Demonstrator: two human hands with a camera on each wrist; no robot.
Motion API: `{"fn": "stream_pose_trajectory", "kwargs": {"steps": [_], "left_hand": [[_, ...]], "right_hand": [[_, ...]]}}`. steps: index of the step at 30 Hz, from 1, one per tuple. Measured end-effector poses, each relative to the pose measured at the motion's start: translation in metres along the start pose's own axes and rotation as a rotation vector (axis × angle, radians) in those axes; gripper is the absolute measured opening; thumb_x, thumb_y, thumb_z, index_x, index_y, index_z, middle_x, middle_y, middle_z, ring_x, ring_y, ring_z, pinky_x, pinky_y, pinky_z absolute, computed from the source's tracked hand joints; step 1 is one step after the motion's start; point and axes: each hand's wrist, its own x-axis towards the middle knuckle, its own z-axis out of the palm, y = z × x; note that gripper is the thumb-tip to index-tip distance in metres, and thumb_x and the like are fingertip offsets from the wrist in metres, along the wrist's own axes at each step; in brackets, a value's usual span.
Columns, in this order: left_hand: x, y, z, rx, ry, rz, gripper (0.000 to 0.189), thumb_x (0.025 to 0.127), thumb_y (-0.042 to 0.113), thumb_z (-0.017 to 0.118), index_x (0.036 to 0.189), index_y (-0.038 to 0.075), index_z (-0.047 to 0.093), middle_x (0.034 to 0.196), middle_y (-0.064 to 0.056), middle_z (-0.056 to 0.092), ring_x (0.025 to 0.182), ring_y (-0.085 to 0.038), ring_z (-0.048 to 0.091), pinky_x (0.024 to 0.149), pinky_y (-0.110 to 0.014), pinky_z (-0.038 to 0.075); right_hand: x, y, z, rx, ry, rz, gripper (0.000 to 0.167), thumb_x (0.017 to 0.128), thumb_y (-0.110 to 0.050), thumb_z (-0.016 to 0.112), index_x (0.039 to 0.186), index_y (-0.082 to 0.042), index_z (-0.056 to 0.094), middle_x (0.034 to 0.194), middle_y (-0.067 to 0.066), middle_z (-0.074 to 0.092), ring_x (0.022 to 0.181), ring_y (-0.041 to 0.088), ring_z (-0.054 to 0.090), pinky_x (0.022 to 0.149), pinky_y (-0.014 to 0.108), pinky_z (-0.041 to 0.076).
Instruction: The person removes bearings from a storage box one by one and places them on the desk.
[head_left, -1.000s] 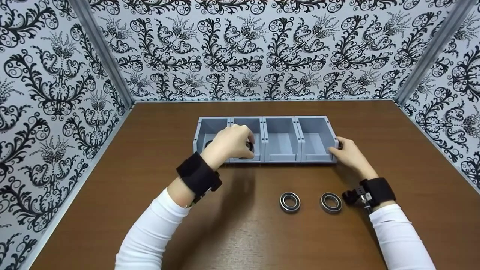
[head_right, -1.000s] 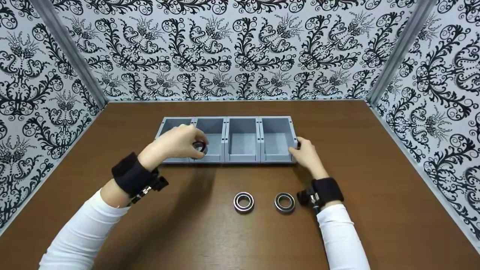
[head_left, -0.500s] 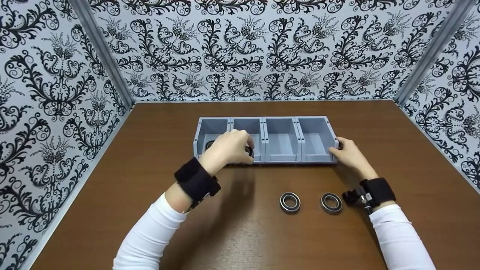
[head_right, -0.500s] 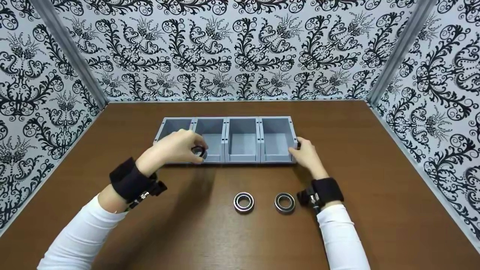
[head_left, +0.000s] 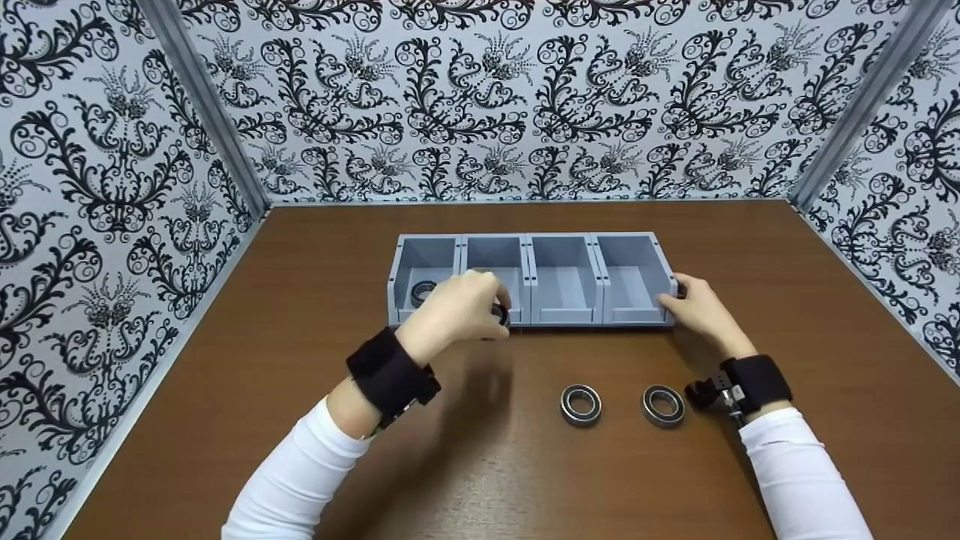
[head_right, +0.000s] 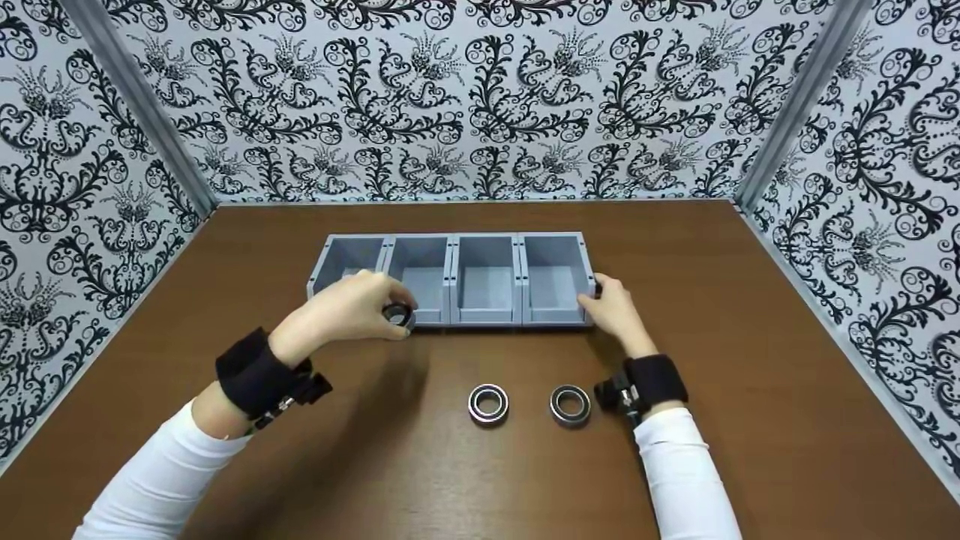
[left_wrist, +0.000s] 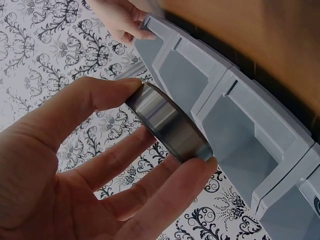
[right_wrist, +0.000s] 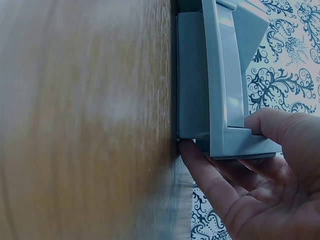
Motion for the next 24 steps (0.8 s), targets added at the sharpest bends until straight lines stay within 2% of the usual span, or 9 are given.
{"fn": "stream_pose_trajectory", "kwargs": {"steps": [4,14,24], "left_hand": [[-0.002,0.001,0.003,0.006,0.002,0.008,0.026,0.077,0.014,0.077,0.102,0.009,0.077,0.105,-0.008,0.076,0.09,-0.027,0.069,0.077,-0.042,0.057],[-0.007,0.001,0.009,0.019,0.026,0.055,0.019,0.075,0.014,0.077,0.093,0.009,0.076,0.097,-0.009,0.075,0.089,-0.029,0.07,0.075,-0.044,0.056],[-0.012,0.0,0.018,0.002,-0.008,0.056,0.021,0.076,0.014,0.076,0.096,0.009,0.076,0.092,-0.008,0.074,0.081,-0.024,0.067,0.073,-0.041,0.055]], "right_hand": [[0.0,0.001,0.0,-0.001,-0.001,0.001,0.046,0.094,-0.006,0.055,0.133,0.018,0.05,0.118,0.036,0.064,0.096,0.024,0.063,0.072,0.01,0.043],[0.0,0.0,0.0,-0.006,0.003,-0.005,0.042,0.093,-0.007,0.056,0.129,0.017,0.053,0.113,0.033,0.066,0.087,0.012,0.06,0.071,0.011,0.044],[0.0,0.001,-0.001,0.013,0.003,-0.012,0.043,0.094,-0.006,0.055,0.129,0.017,0.053,0.116,0.035,0.065,0.087,0.008,0.059,0.072,0.01,0.044]]}}
